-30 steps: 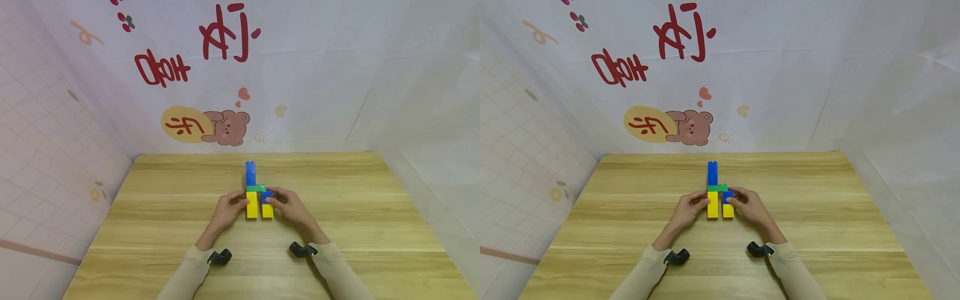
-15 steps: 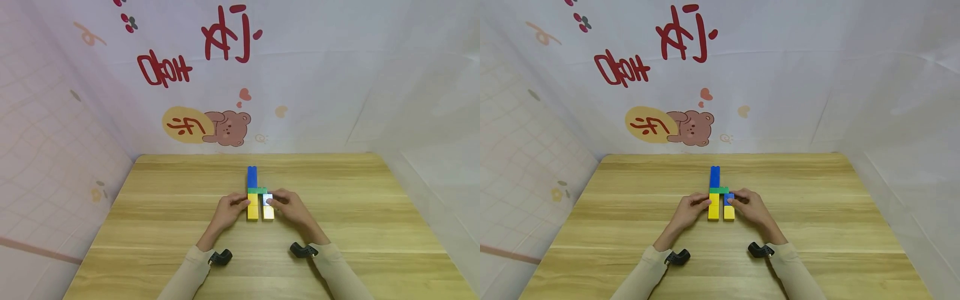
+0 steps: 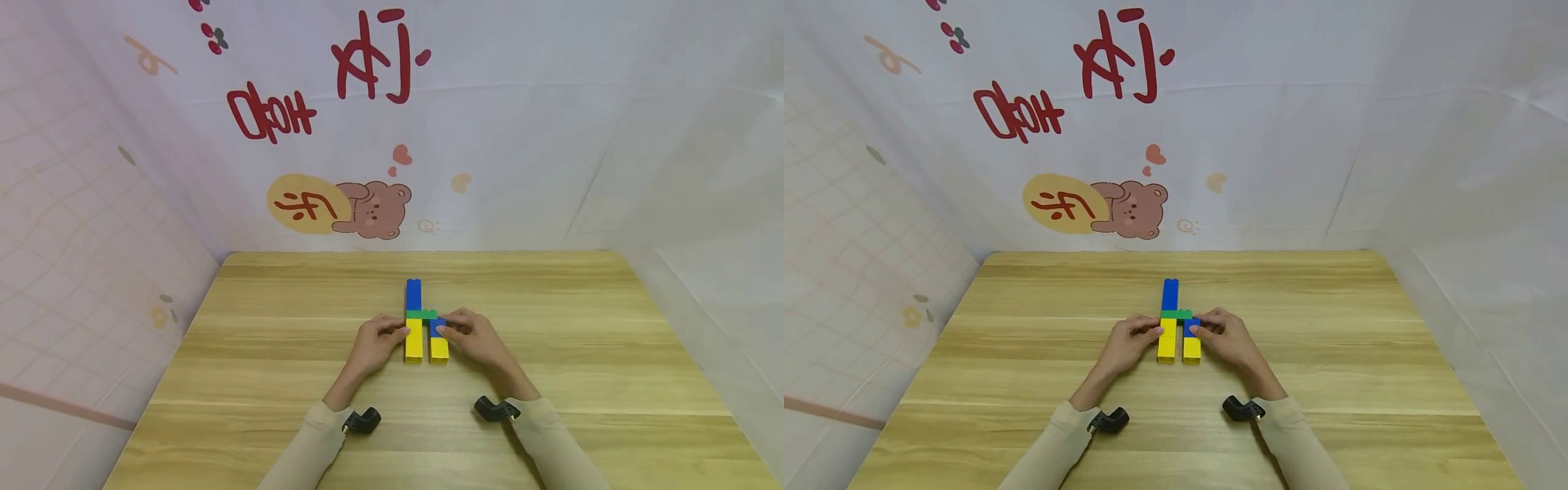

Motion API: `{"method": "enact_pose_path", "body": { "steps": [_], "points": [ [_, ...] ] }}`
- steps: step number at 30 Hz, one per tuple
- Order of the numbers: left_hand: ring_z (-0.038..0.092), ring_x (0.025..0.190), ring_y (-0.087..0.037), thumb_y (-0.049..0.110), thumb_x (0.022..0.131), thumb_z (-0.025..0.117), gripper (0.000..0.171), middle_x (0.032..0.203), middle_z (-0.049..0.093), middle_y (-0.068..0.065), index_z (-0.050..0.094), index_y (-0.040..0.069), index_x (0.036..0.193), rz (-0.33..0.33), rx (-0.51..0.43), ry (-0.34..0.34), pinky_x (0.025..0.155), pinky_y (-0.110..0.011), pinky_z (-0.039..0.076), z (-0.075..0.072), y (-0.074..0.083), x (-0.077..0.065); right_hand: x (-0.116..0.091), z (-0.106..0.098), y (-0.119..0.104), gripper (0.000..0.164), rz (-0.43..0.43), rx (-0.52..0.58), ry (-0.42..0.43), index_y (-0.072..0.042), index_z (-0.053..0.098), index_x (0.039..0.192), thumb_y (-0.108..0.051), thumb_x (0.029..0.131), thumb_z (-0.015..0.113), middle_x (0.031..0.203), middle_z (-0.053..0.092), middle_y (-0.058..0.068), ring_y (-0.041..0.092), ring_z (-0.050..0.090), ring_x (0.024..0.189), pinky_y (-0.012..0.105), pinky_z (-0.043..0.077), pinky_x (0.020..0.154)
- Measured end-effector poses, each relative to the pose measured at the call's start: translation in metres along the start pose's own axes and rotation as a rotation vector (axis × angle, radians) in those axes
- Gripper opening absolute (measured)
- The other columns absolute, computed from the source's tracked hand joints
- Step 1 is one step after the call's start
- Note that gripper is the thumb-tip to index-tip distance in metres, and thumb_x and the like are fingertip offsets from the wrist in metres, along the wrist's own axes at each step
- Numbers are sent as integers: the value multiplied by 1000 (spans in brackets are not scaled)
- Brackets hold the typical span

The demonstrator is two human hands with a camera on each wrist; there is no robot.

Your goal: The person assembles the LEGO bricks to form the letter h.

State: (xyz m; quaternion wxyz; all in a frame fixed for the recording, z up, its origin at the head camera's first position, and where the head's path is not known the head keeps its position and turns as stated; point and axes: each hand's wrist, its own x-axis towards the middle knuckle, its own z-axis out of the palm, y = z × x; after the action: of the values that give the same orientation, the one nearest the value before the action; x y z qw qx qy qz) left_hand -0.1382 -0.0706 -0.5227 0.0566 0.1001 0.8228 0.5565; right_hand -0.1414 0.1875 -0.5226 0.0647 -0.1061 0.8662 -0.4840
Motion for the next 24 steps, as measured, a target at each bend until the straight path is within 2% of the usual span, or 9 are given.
{"method": "enact_pose_path", "body": {
  "steps": [5,7,14,19,24],
  "points": [
    [72,98,-18,27,97,73,32,112,73,-9,75,9,122,-13,-21,4,86,-27,62,1,-2,0,-1,1,1,35,14,5,10,-14,74,126,-32,97,73,103,67,2,19,57,87,23,51,72],
    [74,94,-18,25,97,73,30,110,74,-10,75,8,122,-24,-57,3,83,-26,63,1,-2,0,-1,1,1,35,21,18,10,-15,73,126,-33,96,73,102,67,2,19,57,86,23,51,72],
    [76,83,-25,18,100,69,22,99,78,-16,74,4,117,-53,-175,6,76,-31,66,-7,-1,2,1,-3,2,41,49,61,-20,-18,69,130,-42,98,70,110,71,3,18,63,88,25,57,72],
    [74,88,-36,14,100,68,26,104,74,-23,71,0,121,-57,-246,-2,76,-37,66,-15,-1,3,-3,-10,5,42,32,27,-14,-18,66,133,-41,97,70,117,73,0,16,68,98,29,59,85],
    [72,86,-38,14,99,69,28,107,73,-22,72,1,123,-58,-212,51,74,-40,66,-25,2,6,-5,-23,5,41,16,-32,16,-16,66,134,-36,98,71,122,72,0,20,68,107,42,58,98]
  ]
}}
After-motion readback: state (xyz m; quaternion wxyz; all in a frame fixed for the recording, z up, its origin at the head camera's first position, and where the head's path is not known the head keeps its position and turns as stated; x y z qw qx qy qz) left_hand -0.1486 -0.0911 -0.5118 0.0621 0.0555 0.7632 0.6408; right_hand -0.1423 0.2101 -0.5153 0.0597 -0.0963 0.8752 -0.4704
